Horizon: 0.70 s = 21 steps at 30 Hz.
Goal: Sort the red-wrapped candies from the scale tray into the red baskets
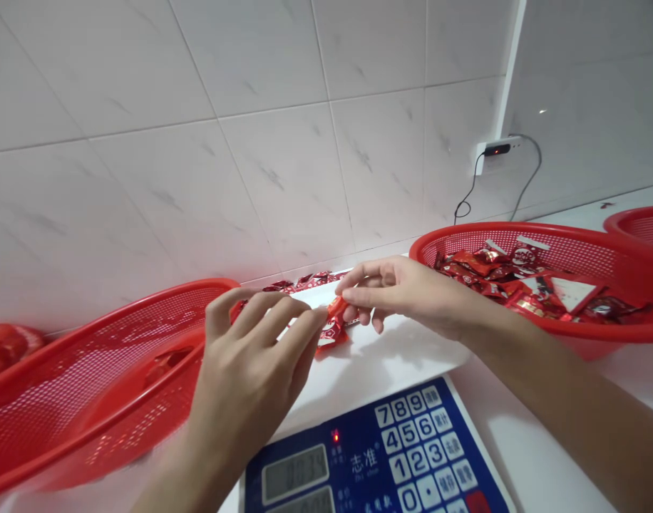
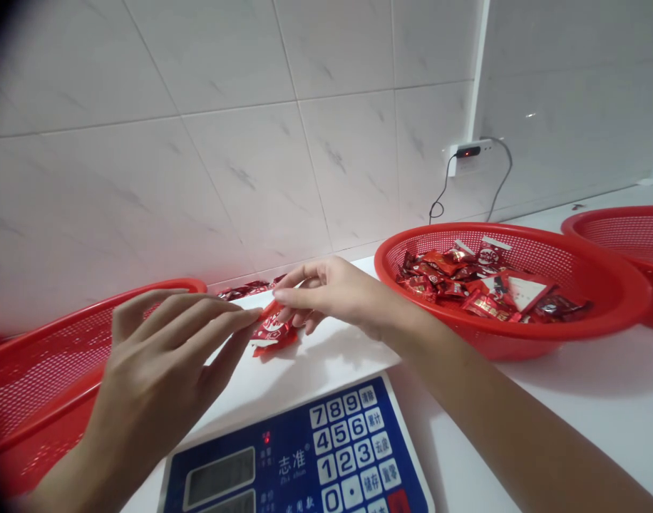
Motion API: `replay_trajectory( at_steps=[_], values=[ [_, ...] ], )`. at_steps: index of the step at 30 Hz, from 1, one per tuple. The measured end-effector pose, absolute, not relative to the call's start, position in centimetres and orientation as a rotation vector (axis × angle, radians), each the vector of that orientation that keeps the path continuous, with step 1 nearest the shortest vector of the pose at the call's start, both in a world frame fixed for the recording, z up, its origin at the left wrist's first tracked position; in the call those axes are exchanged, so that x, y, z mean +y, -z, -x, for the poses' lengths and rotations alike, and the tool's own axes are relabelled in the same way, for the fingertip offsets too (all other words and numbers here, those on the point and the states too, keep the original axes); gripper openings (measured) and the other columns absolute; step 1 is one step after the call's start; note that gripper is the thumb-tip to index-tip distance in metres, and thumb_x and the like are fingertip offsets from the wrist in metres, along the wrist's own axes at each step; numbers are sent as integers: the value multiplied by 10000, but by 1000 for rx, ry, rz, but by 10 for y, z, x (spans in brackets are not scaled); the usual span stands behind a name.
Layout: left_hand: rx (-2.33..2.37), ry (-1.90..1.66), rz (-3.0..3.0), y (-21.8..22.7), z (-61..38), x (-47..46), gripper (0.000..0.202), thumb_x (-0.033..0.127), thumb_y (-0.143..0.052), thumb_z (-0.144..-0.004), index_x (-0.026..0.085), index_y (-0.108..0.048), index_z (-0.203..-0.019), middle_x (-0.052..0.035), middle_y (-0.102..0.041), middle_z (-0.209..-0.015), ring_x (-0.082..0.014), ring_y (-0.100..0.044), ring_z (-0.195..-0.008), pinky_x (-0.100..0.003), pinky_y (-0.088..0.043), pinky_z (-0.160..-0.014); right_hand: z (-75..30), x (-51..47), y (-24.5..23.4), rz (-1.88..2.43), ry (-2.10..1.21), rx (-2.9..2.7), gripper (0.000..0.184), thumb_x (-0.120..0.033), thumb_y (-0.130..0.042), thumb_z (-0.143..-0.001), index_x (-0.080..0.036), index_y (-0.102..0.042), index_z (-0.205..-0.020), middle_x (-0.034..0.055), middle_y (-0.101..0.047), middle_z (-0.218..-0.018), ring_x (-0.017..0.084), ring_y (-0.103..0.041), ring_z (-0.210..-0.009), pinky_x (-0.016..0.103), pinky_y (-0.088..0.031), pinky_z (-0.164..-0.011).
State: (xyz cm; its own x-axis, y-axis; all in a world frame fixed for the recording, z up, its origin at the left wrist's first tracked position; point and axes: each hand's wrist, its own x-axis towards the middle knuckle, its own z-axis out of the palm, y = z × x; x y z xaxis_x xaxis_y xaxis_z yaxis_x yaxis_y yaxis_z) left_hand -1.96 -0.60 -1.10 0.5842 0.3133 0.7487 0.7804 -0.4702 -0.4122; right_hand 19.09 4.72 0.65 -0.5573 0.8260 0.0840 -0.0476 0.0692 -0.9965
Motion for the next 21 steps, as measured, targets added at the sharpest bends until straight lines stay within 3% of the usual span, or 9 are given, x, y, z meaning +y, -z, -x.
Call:
replay_trajectory(
  at_steps=[3,7,10,15,18,21],
  values=[
    [-1043,944,2190,7,19,-6,140,330,-627,-998,241,-718,-941,-14,-768,-859,-249,-688,-839,-405,-438,-840,-185,49,-5,865,-1478,-1586,224,70,-609,-882,-125,-689,-804,0,-698,-685,53,-620,-562,158,-523,-576],
    [-1592,1218,2511,2,18,-3,274,501,-632,-956,252,-746,-948,-12,-787,-928,-221,-719,-853,-298,-489,-679,-183,49,-5,829,-1494,-1596,284,99,-590,-862,-127,-695,-725,3,-713,-691,53,-649,-598,146,-539,-597],
    [-1759,1205,2724,2,16,-2,320,523,-611,-953,259,-772,-873,7,-789,-857,-201,-730,-813,-263,-506,-670,-182,46,-5,812,-1511,-1623,300,111,-580,-849,-126,-700,-710,2,-722,-692,48,-655,-610,134,-539,-612],
    [-1692,1235,2669,1,12,-3,280,461,-615,-941,259,-777,-836,22,-779,-783,-171,-684,-670,-224,-439,-516,-182,47,-4,781,-1498,-1684,290,97,-567,-815,-132,-699,-695,6,-717,-700,62,-653,-639,158,-547,-655],
    [-1702,1189,2634,2,12,-3,291,449,-594,-950,247,-774,-844,6,-782,-793,-185,-687,-672,-254,-489,-579,-188,48,-7,808,-1367,-1741,241,46,-601,-793,-153,-709,-711,14,-720,-766,94,-660,-712,179,-527,-639],
    [-1678,1038,2524,10,14,2,238,425,-634,-927,250,-789,-881,-40,-789,-903,-255,-715,-834,-365,-548,-750,-201,46,-15,915,-1113,-1728,173,-37,-658,-793,-184,-749,-799,25,-740,-881,122,-658,-770,203,-495,-618]
  ],
)
